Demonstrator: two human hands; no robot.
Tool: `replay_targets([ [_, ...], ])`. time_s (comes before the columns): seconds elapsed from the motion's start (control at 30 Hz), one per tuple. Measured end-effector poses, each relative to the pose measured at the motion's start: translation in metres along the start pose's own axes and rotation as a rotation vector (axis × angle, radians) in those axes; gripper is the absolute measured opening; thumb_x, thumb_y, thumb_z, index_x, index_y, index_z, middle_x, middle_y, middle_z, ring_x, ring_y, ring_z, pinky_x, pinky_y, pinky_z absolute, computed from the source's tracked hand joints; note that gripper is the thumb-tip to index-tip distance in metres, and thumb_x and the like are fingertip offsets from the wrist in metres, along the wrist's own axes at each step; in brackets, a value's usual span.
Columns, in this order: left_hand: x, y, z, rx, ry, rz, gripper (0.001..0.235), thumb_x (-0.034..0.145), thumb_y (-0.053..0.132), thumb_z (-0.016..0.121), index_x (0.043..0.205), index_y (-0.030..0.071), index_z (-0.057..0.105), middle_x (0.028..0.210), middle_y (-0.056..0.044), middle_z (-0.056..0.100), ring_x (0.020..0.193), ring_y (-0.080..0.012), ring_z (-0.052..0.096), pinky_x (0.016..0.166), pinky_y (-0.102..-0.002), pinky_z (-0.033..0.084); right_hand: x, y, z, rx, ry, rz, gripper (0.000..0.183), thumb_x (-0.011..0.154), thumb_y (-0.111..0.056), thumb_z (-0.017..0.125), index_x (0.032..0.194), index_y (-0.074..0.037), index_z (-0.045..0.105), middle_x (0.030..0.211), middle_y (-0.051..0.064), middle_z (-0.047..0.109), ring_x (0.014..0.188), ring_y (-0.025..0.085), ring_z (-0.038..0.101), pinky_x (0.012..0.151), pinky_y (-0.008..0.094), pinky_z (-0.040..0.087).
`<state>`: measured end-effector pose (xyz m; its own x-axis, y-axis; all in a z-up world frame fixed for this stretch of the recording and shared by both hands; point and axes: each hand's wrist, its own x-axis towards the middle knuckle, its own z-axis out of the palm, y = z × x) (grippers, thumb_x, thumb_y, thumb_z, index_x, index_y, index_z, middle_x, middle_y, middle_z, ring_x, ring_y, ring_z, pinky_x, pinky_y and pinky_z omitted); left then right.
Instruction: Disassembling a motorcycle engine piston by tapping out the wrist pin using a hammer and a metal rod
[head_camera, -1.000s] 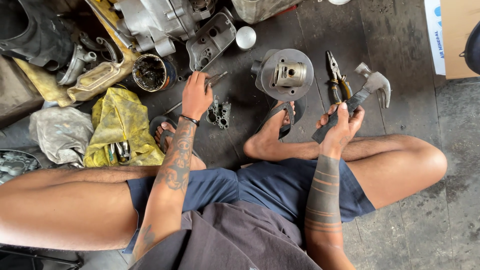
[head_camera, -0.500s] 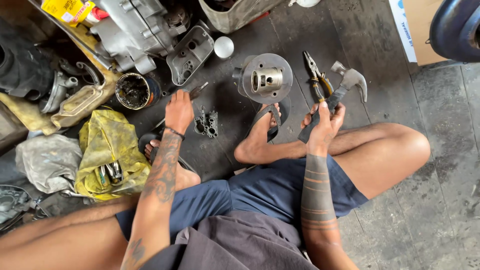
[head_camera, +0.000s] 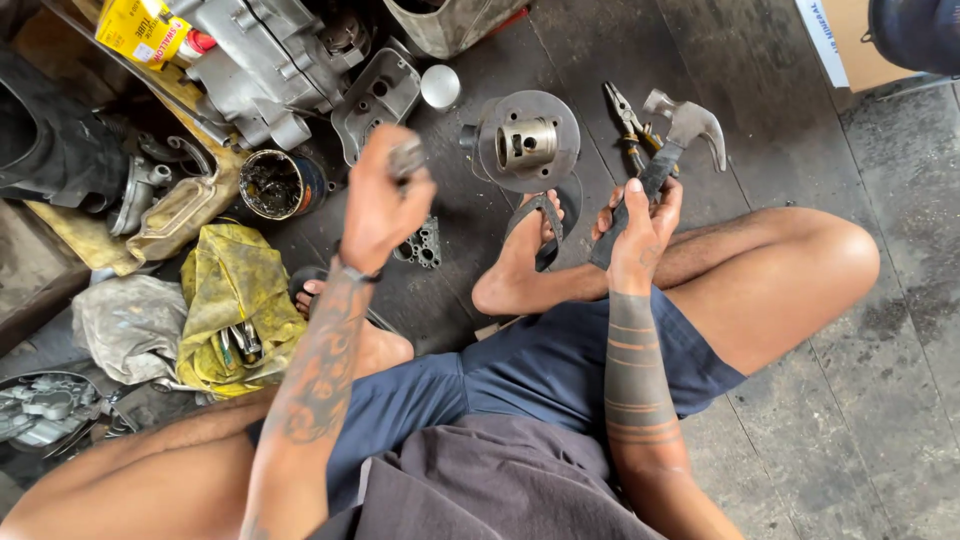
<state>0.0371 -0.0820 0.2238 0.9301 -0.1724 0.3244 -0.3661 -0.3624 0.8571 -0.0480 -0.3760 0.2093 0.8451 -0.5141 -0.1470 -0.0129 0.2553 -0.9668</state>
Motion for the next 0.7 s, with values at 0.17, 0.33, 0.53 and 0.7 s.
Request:
replay_targets([
  [0.17, 0.043, 0.003, 0.062, 0.147, -0.252, -0.053, 0.036, 0.076, 0.022, 0.09, 0.096, 0.002, 0.067, 0.093, -0.009, 0.061, 0.076, -0.0279, 0.062, 0.071, -0.038, 0.05, -0.01, -0.02, -0.014, 0.011, 0.043, 0.075, 0.021, 0.104, -0.019, 0.057, 0.118, -0.009, 0.045, 0.082, 0.008, 0.057, 0.053, 0.014, 0.055, 0.042, 0.027, 0.045],
  [0.33, 0.046, -0.025, 0.088, 0.349, -0.479, -0.099, 0.075, 0.059, 0.021, 0.093, 0.129, 0.009, 0.069, 0.134, -0.007, 0.067, 0.11, -0.0299, 0.069, 0.092, -0.039, 0.054, -0.01, -0.021, -0.038, 0.144, 0.133, 0.174, 0.023, 0.1, -0.018, 0.056, 0.116, -0.011, 0.042, 0.086, 0.008, 0.058, 0.054, 0.014, 0.05, 0.046, 0.027, 0.04],
  [0.53, 0.042, -0.047, 0.091, 0.357, -0.631, -0.186, 0.077, 0.069, 0.035, 0.091, 0.138, 0.011, 0.064, 0.13, -0.01, 0.07, 0.119, -0.0375, 0.066, 0.1, -0.054, 0.054, 0.0, 0.005, -0.051, 0.105, 0.131, 0.022, 0.018, 0.107, -0.016, 0.057, 0.119, -0.012, 0.044, 0.078, 0.011, 0.051, 0.048, 0.019, 0.054, 0.035, 0.032, 0.049],
  [0.7, 0.037, -0.042, 0.086, 0.093, -0.53, -0.163, 0.069, 0.073, 0.021, 0.093, 0.134, 0.006, 0.067, 0.129, -0.017, 0.07, 0.122, -0.0411, 0.064, 0.103, -0.051, 0.051, 0.0, 0.007, -0.044, 0.092, 0.102, 0.027, 0.019, 0.107, -0.017, 0.059, 0.118, -0.01, 0.044, 0.078, 0.011, 0.053, 0.047, 0.018, 0.055, 0.035, 0.032, 0.049],
])
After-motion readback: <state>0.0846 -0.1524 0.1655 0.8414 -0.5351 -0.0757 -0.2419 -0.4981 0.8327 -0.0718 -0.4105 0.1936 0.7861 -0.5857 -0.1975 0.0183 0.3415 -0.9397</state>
